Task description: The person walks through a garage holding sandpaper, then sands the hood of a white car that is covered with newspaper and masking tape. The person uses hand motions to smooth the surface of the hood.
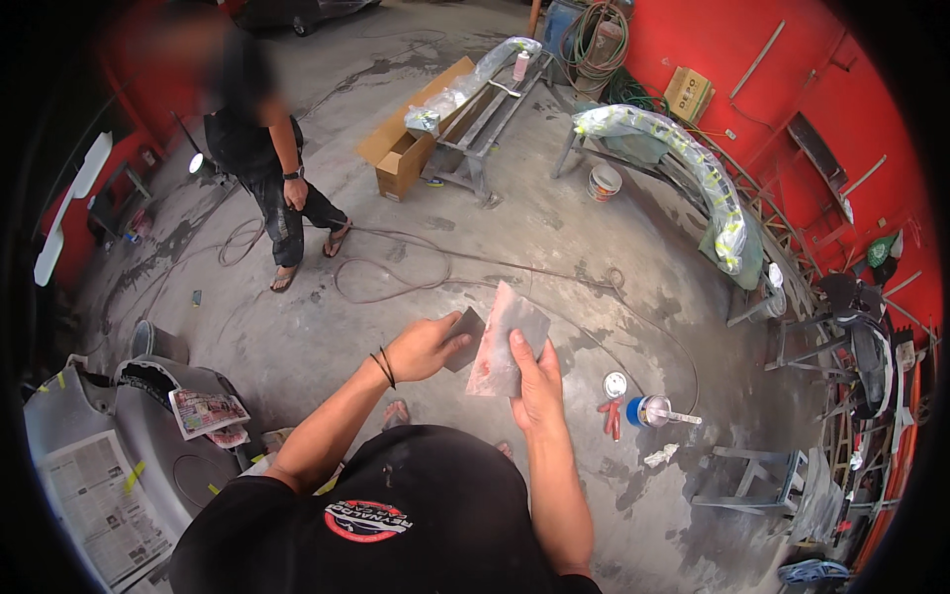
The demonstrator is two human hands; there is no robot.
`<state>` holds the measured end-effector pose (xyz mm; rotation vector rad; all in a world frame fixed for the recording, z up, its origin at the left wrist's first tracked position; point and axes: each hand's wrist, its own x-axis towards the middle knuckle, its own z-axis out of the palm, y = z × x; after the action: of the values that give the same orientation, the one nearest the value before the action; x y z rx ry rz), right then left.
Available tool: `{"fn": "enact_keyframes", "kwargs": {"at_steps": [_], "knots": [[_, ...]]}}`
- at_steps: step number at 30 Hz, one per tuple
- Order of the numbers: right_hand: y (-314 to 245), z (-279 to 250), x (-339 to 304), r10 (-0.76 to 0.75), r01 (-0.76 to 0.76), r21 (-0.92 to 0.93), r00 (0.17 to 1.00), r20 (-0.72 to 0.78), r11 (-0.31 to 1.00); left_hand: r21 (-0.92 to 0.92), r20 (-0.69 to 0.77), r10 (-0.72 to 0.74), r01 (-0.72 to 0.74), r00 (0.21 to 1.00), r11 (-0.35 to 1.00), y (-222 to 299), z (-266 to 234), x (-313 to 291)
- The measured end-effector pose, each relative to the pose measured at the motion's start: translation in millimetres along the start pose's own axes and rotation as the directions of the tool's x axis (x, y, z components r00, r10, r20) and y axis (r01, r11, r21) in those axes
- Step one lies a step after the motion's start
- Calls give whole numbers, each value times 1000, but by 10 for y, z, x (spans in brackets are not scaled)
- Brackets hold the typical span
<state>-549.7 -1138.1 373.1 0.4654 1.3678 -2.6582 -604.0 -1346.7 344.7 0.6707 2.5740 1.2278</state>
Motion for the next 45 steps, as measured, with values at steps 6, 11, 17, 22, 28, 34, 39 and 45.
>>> {"fn": "enact_keyframes", "kwargs": {"at_steps": [6,11,17,22,28,34,39,45], "knots": [[497,-363,244,-146,136,-120,987,-74,983,-841,127,-141,182,982,509,25,149,-202],[334,-59,396,-90,87,-144,996,-15,986,-988,155,20,154,988,23,76,79,-331],[217,488,517,-14,29,-203,997,73,979,-995,89,144,96,986,-40,-123,-175,-356],[368,1103,485,54,-34,-142,988,142,989,-995,94,-118,99,989,34,-421,-287,-436],[844,1615,666,179,-181,-12,959,218,983,-991,66,-149,83,987,110,-764,-1146,-741],[1309,2293,817,389,-430,27,840,379,902,-997,-69,-230,-58,971,54,-1326,-1713,-1211],[1626,2862,996,510,-564,-26,726,462,825,-966,-231,-388,-259,892,-19,-1570,-1969,-1795],[1989,3350,1440,656,-700,-113,583,479,705,-875,-459,-618,-447,639,188,-1811,-2477,-2037]]}}
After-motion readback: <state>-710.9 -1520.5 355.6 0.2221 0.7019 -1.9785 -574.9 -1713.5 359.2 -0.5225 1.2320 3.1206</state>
